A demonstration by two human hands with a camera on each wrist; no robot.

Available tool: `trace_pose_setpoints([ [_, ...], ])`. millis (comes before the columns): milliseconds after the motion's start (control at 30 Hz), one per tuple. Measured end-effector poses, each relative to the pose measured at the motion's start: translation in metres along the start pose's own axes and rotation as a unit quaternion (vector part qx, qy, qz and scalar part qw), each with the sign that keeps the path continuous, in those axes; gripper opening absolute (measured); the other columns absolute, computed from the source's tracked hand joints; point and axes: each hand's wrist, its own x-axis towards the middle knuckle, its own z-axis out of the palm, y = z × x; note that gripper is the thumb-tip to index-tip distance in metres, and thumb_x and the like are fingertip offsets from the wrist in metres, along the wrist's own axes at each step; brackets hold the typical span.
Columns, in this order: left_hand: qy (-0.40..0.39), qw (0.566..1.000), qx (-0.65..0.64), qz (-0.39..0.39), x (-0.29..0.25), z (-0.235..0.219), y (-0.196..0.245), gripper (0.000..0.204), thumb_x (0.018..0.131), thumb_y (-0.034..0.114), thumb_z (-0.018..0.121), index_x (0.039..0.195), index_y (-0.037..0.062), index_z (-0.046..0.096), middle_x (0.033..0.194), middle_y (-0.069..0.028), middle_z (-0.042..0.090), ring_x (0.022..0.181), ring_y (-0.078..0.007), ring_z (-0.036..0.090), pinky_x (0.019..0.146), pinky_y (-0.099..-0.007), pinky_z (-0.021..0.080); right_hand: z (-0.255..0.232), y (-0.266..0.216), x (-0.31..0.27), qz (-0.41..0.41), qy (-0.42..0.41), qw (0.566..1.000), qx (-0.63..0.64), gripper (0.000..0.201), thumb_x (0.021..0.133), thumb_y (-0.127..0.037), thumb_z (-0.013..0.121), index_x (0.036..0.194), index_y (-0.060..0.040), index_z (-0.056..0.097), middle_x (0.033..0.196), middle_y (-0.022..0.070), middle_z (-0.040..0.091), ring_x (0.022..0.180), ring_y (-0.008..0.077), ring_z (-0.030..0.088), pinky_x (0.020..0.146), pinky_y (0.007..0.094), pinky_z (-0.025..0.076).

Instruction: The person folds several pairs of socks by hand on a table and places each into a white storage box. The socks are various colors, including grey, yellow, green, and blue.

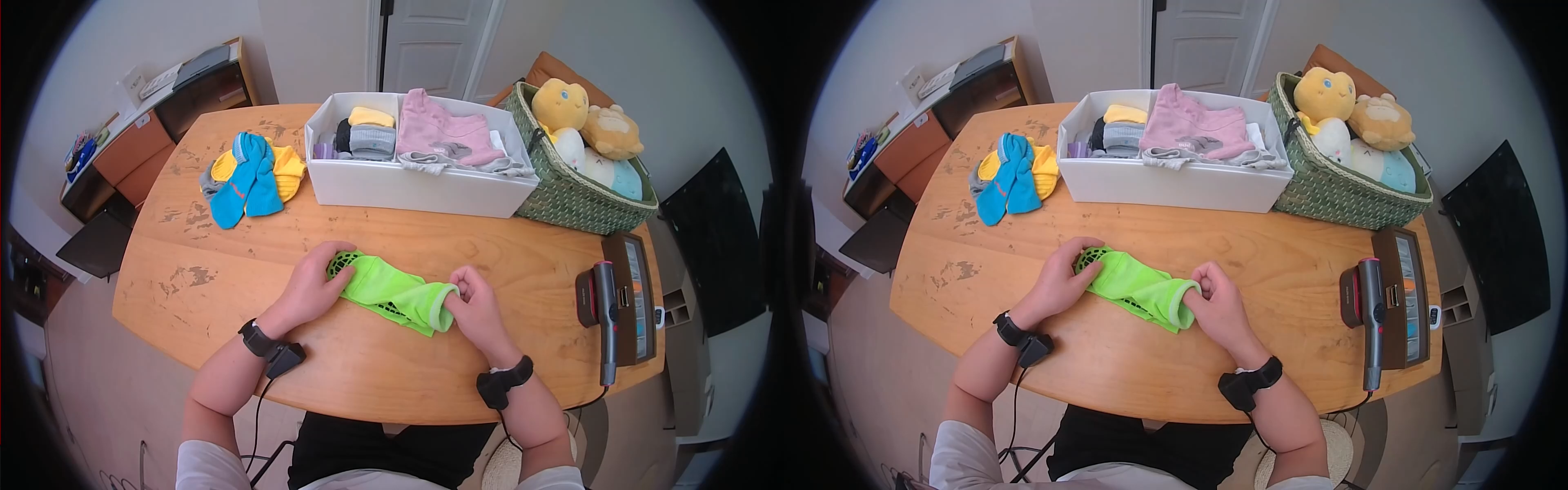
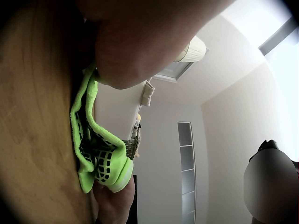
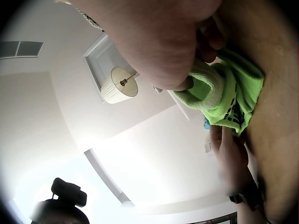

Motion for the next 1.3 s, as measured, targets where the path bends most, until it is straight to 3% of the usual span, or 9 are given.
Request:
trace_pose_setpoints([
  [833,0.0,1.0,0.02,0.015,-0.001,-0.001,0.002,0.033,0.095,0.01,0.069,0.126,0.0017,0.063,0.119,-0.0199,0.068,0.112,-0.0372,0.066,0.097,-0.0426,0.053,0.001,0.001,0.0,-0.002,-0.002,1.0,-0.001,0.011,0.097,-0.003,0.063,0.099,-0.0047,0.052,0.075,-0.0067,0.053,0.068,0.0002,0.049,0.059,0.0208,0.039],
  [967,0.0,1.0,0.021,0.017,-0.001,0.0,-0.001,0.033,0.095,0.01,0.069,0.126,0.0015,0.063,0.119,-0.0198,0.068,0.112,-0.0374,0.066,0.097,-0.0427,0.053,0.002,0.003,-0.001,-0.021,0.005,0.999,0.024,0.008,0.097,-0.004,0.064,0.097,-0.0037,0.056,0.08,-0.0051,0.057,0.072,0.0009,0.052,0.063,0.0208,0.042],
  [1033,0.008,0.999,0.033,0.038,-0.001,0.001,-0.004,0.035,0.095,0.01,0.07,0.129,0.0023,0.062,0.116,-0.0182,0.069,0.107,-0.0327,0.068,0.092,-0.0391,0.054,-0.001,0.006,-0.001,-0.029,0.008,0.999,0.033,0.006,0.096,-0.004,0.065,0.095,-0.0034,0.058,0.083,-0.0044,0.059,0.074,0.0012,0.053,0.064,0.0212,0.043],
  [1133,0.009,0.998,0.035,0.043,-0.001,0.001,-0.005,0.035,0.095,0.01,0.07,0.129,0.0023,0.062,0.116,-0.0184,0.069,0.107,-0.0328,0.068,0.092,-0.0391,0.054,-0.005,0.012,0.001,-0.065,0.021,0.997,-0.033,0.005,0.096,-0.006,0.066,0.094,-0.0025,0.063,0.086,-0.0026,0.063,0.076,0.0031,0.057,0.069,0.0219,0.047],
  [1200,0.007,0.998,0.035,0.042,-0.001,0.001,-0.005,0.035,0.095,0.01,0.07,0.129,0.0023,0.062,0.116,-0.0183,0.069,0.107,-0.033,0.068,0.092,-0.0392,0.054,-0.004,0.014,0.005,-0.199,0.022,0.976,-0.086,0.006,0.096,-0.007,0.066,0.095,-0.0016,0.066,0.085,-0.0017,0.065,0.079,0.0049,0.06,0.072,0.0227,0.049],
  [1300,0.004,0.998,0.041,0.045,0.0,0.001,-0.005,0.035,0.095,0.01,0.07,0.129,0.0024,0.062,0.117,-0.0183,0.069,0.108,-0.0333,0.068,0.093,-0.0394,0.054,0.001,0.008,-0.001,-0.129,-0.023,0.988,-0.083,0.008,0.097,-0.009,0.066,0.099,-0.0007,0.066,0.085,-0.0003,0.066,0.078,0.0064,0.061,0.072,0.0227,0.05],
])
